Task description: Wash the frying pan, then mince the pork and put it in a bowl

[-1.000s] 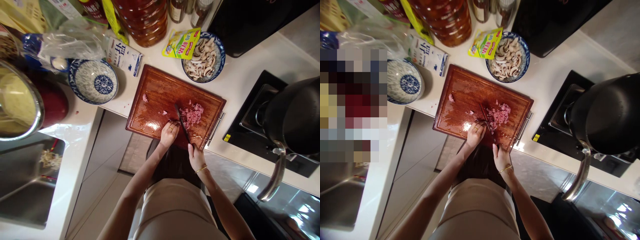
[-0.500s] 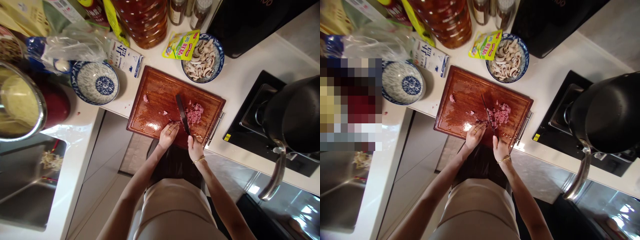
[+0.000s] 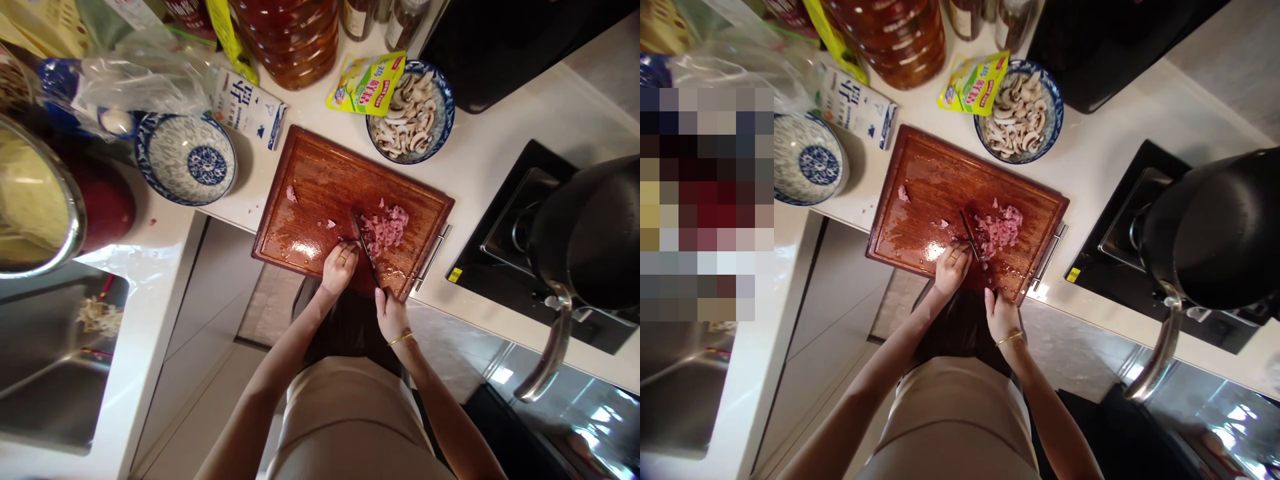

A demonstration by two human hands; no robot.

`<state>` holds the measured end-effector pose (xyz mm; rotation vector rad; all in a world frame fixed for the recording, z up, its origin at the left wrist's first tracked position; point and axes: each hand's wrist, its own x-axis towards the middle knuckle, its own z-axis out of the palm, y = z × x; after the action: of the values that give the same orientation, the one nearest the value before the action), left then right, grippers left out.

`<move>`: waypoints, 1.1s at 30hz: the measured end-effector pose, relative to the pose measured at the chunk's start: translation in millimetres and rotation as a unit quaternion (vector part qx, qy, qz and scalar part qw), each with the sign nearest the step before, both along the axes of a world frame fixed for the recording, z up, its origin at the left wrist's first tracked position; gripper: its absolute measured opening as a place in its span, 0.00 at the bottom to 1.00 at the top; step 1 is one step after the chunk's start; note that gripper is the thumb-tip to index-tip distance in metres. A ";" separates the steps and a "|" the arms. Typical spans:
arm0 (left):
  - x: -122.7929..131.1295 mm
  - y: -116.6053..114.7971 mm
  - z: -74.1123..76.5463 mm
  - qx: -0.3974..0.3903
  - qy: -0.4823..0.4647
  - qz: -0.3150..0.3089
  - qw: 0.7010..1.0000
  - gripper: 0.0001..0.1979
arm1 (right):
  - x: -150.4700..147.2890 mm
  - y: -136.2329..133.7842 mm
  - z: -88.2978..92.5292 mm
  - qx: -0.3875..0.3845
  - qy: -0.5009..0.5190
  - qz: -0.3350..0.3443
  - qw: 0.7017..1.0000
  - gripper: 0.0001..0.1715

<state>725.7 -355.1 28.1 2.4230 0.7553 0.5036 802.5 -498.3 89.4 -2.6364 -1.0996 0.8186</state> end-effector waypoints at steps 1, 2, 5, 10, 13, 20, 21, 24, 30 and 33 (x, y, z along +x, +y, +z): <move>-0.7 -1.0 -1.0 0.001 0.004 -0.003 1.000 0.11 | 0.9 7.2 -3.0 0.004 0.003 -0.003 1.000 0.36; -1.6 -1.9 -2.0 0.000 0.007 -0.007 1.000 0.11 | 2.3 16.2 -6.6 0.009 0.004 -0.008 1.000 0.37; -5.8 -3.8 -4.6 -0.009 0.008 -0.016 1.000 0.13 | 8.3 42.7 -17.4 0.015 -0.009 -0.020 1.000 0.36; -15.3 -2.7 -7.1 -0.004 -0.011 -0.041 0.999 0.15 | 13.2 39.1 -17.4 0.057 -0.033 -0.026 0.997 0.36; -17.0 -0.8 -6.0 -0.014 -0.012 -0.031 0.999 0.15 | 8.9 19.5 -8.5 0.066 -0.029 -0.027 0.997 0.36; -7.4 1.0 2.7 -0.004 -0.013 0.003 1.000 0.11 | -3.4 7.6 -1.1 0.001 -0.003 -0.005 1.000 0.37; -6.1 1.0 3.3 -0.001 -0.009 0.007 1.000 0.11 | -4.3 7.0 -1.7 -0.002 -0.002 -0.004 1.000 0.37; -3.2 1.1 2.6 0.001 0.002 0.021 1.000 0.11 | -7.2 1.0 -2.6 -0.011 -0.006 0.002 1.000 0.37; -3.6 -2.6 -4.1 -0.027 0.016 0.008 0.999 0.12 | -9.9 6.7 -7.9 -0.052 -0.028 0.008 0.998 0.37; -7.4 -5.9 -5.6 -0.040 0.023 -0.002 0.999 0.13 | -4.2 29.8 -15.3 -0.041 -0.028 -0.007 0.999 0.36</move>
<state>718.3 -361.0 22.6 2.3691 0.7761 0.4088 798.3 -468.4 74.1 -2.7465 -1.0831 0.8101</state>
